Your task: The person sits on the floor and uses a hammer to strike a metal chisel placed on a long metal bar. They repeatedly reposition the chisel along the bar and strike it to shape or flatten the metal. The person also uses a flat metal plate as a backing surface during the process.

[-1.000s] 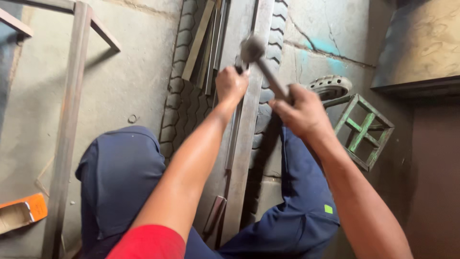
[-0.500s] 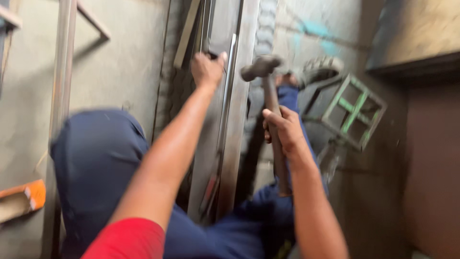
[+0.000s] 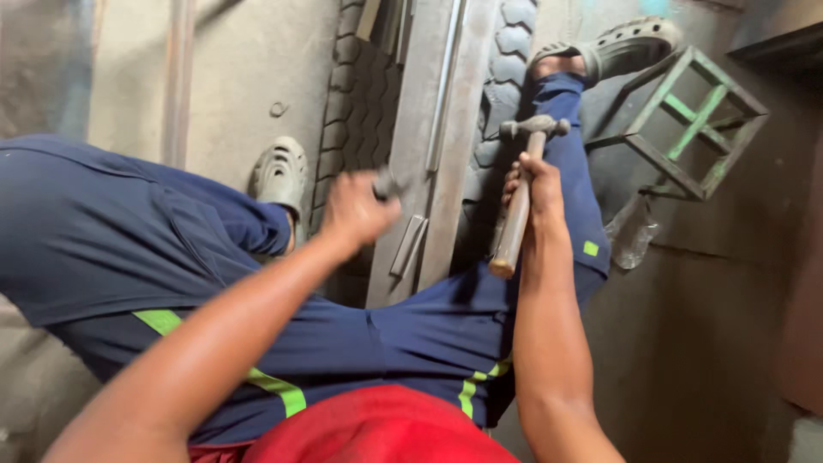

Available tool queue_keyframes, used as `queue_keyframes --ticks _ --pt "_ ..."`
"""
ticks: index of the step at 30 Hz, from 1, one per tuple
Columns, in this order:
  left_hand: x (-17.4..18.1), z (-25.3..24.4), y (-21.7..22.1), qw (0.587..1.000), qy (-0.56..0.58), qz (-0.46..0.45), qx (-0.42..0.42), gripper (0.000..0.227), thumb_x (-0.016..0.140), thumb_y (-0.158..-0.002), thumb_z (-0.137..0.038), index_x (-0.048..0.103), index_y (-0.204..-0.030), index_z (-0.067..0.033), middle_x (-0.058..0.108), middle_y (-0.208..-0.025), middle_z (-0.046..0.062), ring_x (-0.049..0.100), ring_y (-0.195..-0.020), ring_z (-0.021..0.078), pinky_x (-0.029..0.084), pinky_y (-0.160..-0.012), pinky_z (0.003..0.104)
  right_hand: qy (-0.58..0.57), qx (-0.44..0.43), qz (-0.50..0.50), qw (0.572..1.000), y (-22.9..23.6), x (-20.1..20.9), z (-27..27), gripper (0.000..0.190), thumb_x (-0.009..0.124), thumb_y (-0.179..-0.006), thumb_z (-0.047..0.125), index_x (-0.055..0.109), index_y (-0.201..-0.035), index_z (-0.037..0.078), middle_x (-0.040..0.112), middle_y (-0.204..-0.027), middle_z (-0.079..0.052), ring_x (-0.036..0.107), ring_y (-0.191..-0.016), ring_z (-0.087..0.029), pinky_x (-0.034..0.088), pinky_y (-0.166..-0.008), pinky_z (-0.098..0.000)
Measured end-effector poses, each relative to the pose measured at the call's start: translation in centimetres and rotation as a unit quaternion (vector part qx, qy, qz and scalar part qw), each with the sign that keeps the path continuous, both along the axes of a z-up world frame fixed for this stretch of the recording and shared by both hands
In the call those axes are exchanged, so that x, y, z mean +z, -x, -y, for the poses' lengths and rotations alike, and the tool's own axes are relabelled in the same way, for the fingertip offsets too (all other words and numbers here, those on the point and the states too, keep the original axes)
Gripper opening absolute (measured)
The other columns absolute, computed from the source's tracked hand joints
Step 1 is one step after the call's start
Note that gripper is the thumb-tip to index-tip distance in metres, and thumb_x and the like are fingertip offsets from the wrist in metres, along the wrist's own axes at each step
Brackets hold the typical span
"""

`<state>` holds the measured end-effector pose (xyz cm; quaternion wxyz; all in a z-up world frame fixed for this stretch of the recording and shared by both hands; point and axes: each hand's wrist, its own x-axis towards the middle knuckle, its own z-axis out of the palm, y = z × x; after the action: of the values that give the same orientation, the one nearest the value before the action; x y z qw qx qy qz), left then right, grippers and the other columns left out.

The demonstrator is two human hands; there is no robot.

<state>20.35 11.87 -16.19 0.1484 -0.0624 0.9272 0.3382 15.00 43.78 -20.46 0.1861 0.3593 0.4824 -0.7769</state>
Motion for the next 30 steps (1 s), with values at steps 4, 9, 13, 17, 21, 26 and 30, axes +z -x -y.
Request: queue_keyframes --ticks 4,9,13,17,21,26,30 --pt "-0.6 -1.4 -6.4 0.995 0.018 0.052 -0.084 0.032 0.071 -0.078 -0.034 0.074 -0.094 -0.0073 0.072 -0.086 0.025 0.071 -0.087 0.0444 0.058 -0.085 0.049 0.030 -0.020 0.036 0.999 -0.8 -0.8 0.5 0.019 0.063 -0.095 0.030 0.055 -0.090 0.013 0.056 -0.071 0.001 0.052 -0.054 -0.010 0.045 -0.050 -0.0280" --pt "-0.4 -2.5 -7.8 0.989 -0.024 0.068 -0.126 0.042 0.081 -0.076 -0.040 0.069 -0.094 -0.0039 0.072 -0.086 0.025 0.069 -0.088 0.0450 0.056 -0.082 0.050 0.031 0.019 0.024 0.999 -0.5 -1.5 0.6 0.022 0.061 -0.093 0.032 0.053 -0.085 0.013 0.052 -0.066 0.002 0.051 -0.050 -0.010 0.044 -0.046 -0.0288" --pt "-0.8 -2.6 -8.1 0.992 -0.040 0.074 -0.094 0.046 0.084 -0.075 -0.043 0.069 -0.096 -0.0046 0.073 -0.086 0.023 0.069 -0.090 0.0442 0.056 -0.081 0.050 0.045 -0.018 0.048 0.998 -0.9 -2.0 0.0 0.023 0.062 -0.096 0.031 0.053 -0.085 0.013 0.053 -0.067 0.002 0.052 -0.052 -0.010 0.044 -0.048 -0.0269" --pt "-1.7 -1.8 -8.2 0.989 -0.132 -0.009 -0.063 0.052 0.086 -0.067 -0.040 0.070 -0.103 -0.0068 0.072 -0.087 0.022 0.070 -0.085 0.0431 0.056 -0.075 0.048 0.045 -0.028 0.038 0.998 -0.3 -2.1 -0.2 0.023 0.062 -0.095 0.031 0.052 -0.084 0.014 0.053 -0.067 0.002 0.053 -0.051 -0.009 0.044 -0.047 -0.0276" --pt "-2.3 -1.6 -7.9 0.989 -0.117 0.040 -0.080 0.041 0.083 -0.074 -0.039 0.070 -0.093 -0.0058 0.073 -0.083 0.019 0.071 -0.085 0.0403 0.057 -0.074 0.045 0.032 -0.020 0.038 0.999 -0.7 -2.3 0.1 0.024 0.061 -0.094 0.032 0.052 -0.082 0.013 0.053 -0.066 0.001 0.053 -0.050 -0.010 0.045 -0.047 -0.0281" --pt "-2.6 -1.5 -7.8 0.986 -0.146 0.021 -0.081 0.037 0.081 -0.075 -0.038 0.070 -0.093 -0.0065 0.073 -0.079 0.019 0.072 -0.081 0.0390 0.056 -0.072 0.043 0.049 -0.029 0.054 0.997 -0.2 -2.4 0.3 0.023 0.063 -0.093 0.032 0.054 -0.085 0.013 0.055 -0.068 0.003 0.054 -0.052 -0.009 0.044 -0.047 -0.0265" --pt "-2.6 -1.9 -7.7 0.987 -0.147 0.016 -0.059 0.037 0.083 -0.073 -0.036 0.071 -0.093 -0.0068 0.072 -0.077 0.018 0.071 -0.077 0.0382 0.056 -0.069 0.043 0.057 -0.026 0.058 0.996 -0.1 -2.4 0.2 0.024 0.064 -0.093 0.033 0.054 -0.085 0.013 0.055 -0.068 0.003 0.054 -0.052 -0.008 0.044 -0.048 -0.0263"
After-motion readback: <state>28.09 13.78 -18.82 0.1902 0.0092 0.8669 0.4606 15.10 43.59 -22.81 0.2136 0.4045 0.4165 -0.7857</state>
